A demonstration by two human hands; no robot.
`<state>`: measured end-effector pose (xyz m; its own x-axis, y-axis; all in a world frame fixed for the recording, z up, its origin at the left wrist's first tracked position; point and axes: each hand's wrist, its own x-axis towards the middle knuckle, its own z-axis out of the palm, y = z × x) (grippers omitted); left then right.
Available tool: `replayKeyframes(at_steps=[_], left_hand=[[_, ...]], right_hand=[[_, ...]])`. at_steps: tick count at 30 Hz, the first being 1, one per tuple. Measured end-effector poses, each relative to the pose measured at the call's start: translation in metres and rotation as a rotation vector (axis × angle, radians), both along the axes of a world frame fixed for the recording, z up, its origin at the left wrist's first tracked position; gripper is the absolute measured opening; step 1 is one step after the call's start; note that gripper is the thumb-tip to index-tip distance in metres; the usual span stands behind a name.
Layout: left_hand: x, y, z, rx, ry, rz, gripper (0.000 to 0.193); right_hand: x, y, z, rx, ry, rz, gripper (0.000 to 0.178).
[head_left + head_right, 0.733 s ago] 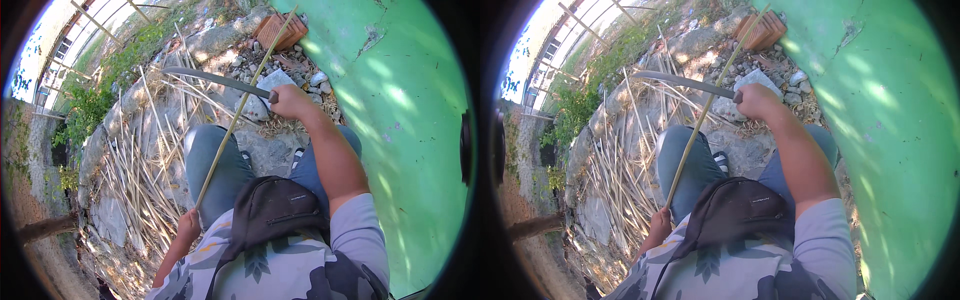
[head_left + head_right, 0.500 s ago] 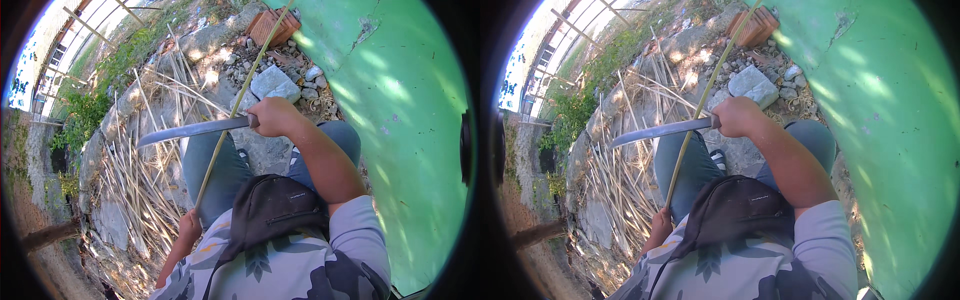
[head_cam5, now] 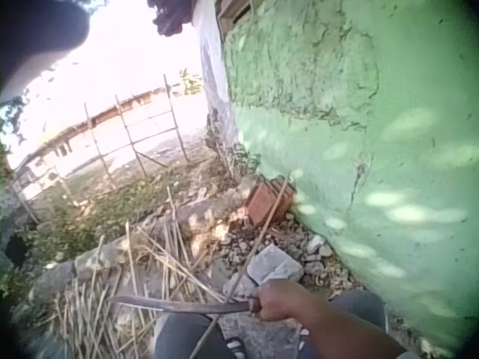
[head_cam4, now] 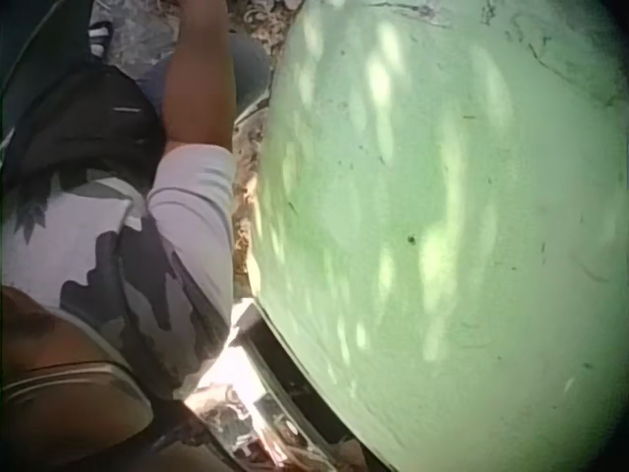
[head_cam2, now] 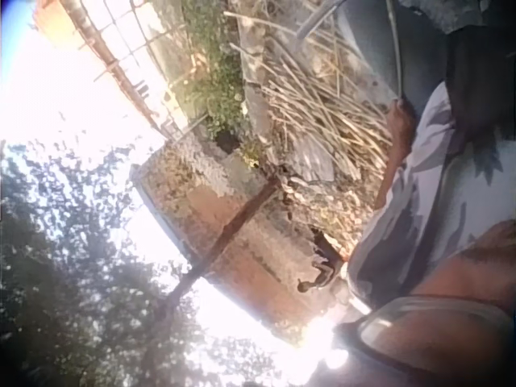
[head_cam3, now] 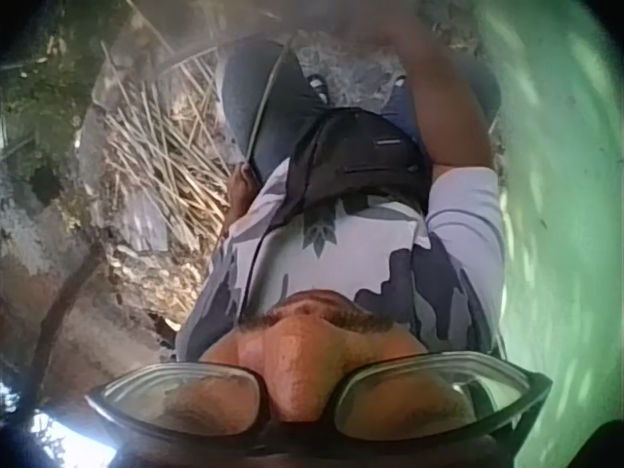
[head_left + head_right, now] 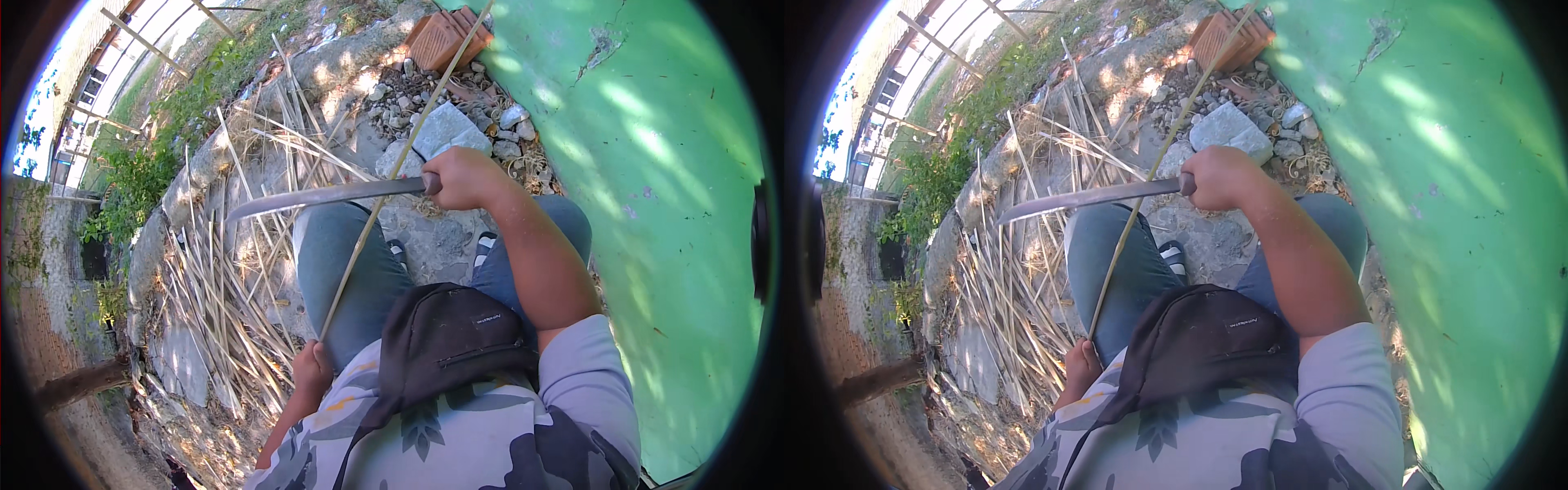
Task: The person shaves a bamboo strip with a machete, reaches down to pick up another bamboo strip from the ground, and shaves it with the machete.
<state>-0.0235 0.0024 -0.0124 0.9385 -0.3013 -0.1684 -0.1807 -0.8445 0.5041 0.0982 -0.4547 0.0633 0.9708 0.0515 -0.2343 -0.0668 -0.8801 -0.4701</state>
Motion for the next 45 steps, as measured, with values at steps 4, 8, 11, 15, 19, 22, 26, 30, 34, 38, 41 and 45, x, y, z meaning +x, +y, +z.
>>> replayKeyframes(at_steps=[4, 8, 11, 15, 19, 22, 26, 30, 34, 38, 41, 45], left_hand=[[0.004, -0.011, 0.008, 0.024, 0.007, -0.001, 0.049], [-0.002, -0.002, -0.002, 0.017, -0.011, -0.009, 0.051], [-0.005, -0.001, -0.001, 0.009, 0.001, 0.031, 0.052], [-0.004, -0.007, -0.002, -0.019, 0.025, 0.038, 0.052], [-0.003, 0.001, -0.010, -0.013, 0.012, 0.022, 0.051], [-0.003, -0.003, 0.000, -0.003, 0.034, 0.023, 0.050], [-0.005, -0.001, -0.005, 0.003, 0.030, 0.051, 0.050], [-0.001, -0.008, -0.001, -0.008, 0.010, 0.022, 0.048], [-0.002, -0.003, 0.003, 0.003, 0.014, 0.006, 0.048], [-0.005, -0.005, 0.005, -0.013, 0.002, 0.018, 0.047], [-0.003, -0.006, -0.001, -0.020, -0.027, 0.018, 0.046], [0.000, -0.008, 0.006, 0.024, -0.029, -0.011, 0.045]], right_hand=[[-0.002, -0.010, -0.008, -0.053, 0.049, -0.040, 0.019], [-0.009, 0.016, -0.003, -0.027, -0.030, -0.021, 0.017], [-0.009, 0.026, -0.008, -0.003, -0.174, 0.037, 0.015], [-0.005, -0.010, -0.018, -0.054, -0.060, -0.068, 0.018], [-0.004, -0.005, -0.006, -0.055, -0.050, -0.067, 0.018], [-0.011, 0.020, 0.004, -0.068, -0.087, 0.001, 0.017], [-0.005, 0.010, 0.007, -0.179, -0.072, 0.032, 0.017], [0.002, -0.028, -0.010, 0.051, -0.070, -0.270, 0.018], [-0.005, 0.004, -0.001, -0.063, -0.102, -0.050, 0.015], [-0.008, 0.023, 0.004, -0.193, -0.042, 0.117, 0.015], [0.003, -0.017, -0.014, -0.039, -0.037, -0.057, 0.016], [0.001, -0.028, -0.020, 0.017, -0.059, -0.273, 0.019]])
